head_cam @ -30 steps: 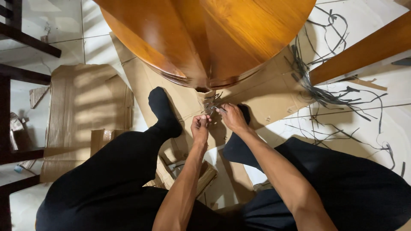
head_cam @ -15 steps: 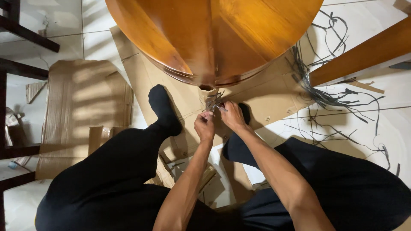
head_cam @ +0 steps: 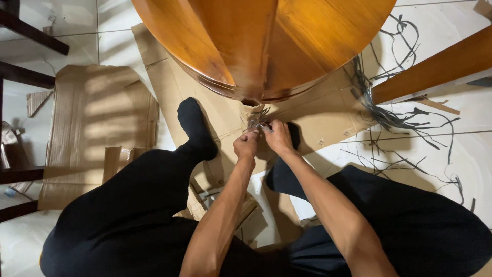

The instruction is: Wrapping the legs of a wooden chair with cardboard and securing them with plastic ties.

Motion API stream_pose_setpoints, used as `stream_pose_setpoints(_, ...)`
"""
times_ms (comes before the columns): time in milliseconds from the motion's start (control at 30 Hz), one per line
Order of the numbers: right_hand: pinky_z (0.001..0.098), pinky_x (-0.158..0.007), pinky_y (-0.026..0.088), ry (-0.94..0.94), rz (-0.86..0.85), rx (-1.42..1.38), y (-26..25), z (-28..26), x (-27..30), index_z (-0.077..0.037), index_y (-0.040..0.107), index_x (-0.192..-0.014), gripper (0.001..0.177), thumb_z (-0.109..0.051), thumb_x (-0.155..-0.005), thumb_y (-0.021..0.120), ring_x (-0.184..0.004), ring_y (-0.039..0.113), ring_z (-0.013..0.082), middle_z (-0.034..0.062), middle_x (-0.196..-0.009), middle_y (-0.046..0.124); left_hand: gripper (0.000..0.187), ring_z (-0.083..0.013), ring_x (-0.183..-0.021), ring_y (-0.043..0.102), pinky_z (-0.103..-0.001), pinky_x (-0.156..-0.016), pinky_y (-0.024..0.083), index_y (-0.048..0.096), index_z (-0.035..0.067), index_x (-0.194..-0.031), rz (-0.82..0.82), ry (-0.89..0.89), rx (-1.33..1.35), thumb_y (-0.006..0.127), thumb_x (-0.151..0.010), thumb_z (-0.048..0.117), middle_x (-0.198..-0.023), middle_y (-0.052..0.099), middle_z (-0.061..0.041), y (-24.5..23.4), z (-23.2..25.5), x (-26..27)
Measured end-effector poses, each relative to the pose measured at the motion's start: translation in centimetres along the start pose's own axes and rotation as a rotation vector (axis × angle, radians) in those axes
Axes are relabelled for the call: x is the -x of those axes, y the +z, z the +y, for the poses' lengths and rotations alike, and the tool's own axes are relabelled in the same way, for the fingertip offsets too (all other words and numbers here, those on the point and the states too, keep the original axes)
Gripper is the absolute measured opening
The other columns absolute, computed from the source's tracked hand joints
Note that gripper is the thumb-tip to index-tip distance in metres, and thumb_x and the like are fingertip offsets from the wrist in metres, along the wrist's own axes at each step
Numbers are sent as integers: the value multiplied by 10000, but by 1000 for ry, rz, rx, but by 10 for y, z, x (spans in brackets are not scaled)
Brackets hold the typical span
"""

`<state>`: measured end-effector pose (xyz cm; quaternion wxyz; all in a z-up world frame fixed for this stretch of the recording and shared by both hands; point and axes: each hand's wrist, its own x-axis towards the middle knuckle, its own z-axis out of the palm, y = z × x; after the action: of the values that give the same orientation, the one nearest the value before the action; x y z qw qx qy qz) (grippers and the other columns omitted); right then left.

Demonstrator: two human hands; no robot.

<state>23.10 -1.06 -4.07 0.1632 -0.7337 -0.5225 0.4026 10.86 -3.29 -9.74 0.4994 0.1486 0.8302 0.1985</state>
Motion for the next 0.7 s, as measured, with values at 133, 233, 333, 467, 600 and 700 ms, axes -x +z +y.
stream_pose_setpoints(133, 522, -820, 588, 35, 58, -69, 4, -4, 11, 51, 691, -1015, 328, -249, -890, 737, -1032, 707, 438, 274, -998, 735, 249, -315, -1098, 703, -400, -984, 548, 814, 321, -945, -9, -21, 77, 838, -739, 457, -1003, 778, -69, 14, -20, -32)
stream_pose_setpoints(233, 405, -791, 580, 139, 110, -234, 23, 2, 15, -152, 755, -936, 145, -282, -872, 751, -942, 747, 276, 38, -856, 786, 208, -233, -986, 691, -353, -915, 532, 819, 288, -943, -96, -9, 168, 809, -769, 401, -894, 761, -48, 19, -27, -46)
stream_pose_setpoints(333, 332, -656, 585, 309, 120, -414, 40, 7, 23, -206, 778, -928, 139, -309, -846, 732, -753, 743, 165, -3, -866, 786, 218, -173, -972, 585, -340, -907, 489, 810, 235, -1021, -173, -26, 288, 788, -822, 322, -924, 720, -41, -3, 4, 1)
stream_pose_setpoints(467, 201, -507, 480, 528, 98, -731, 35, -19, 57, -91, 754, -1103, 272, -277, -910, 713, -674, 646, 104, 35, -923, 708, 158, -196, -958, 573, -323, -897, 452, 802, 210, -1010, -249, -63, 393, 764, -875, 284, -933, 724, -51, -14, 9, 15)
stream_pose_setpoints(600, 145, -374, 346, 605, 147, -934, 43, -17, 61, -43, 759, -987, 182, -206, -907, 752, -540, 581, 83, 27, -791, 599, 151, -241, -536, 582, -314, -445, 517, 798, 192, -1005, -296, -137, 487, 789, -859, 227, -772, 705, -93, -10, 1, -2)
stream_pose_setpoints(700, 172, -427, 375, 591, 149, -899, 51, -9, 55, -59, 760, -1012, 190, -219, -910, 747, -607, 593, 106, 44, -844, 610, 149, -241, -539, 600, -332, -444, 531, 813, 171, -971, -266, -124, 498, 815, -831, 219, -784, 719, -124, -3, -7, -17)
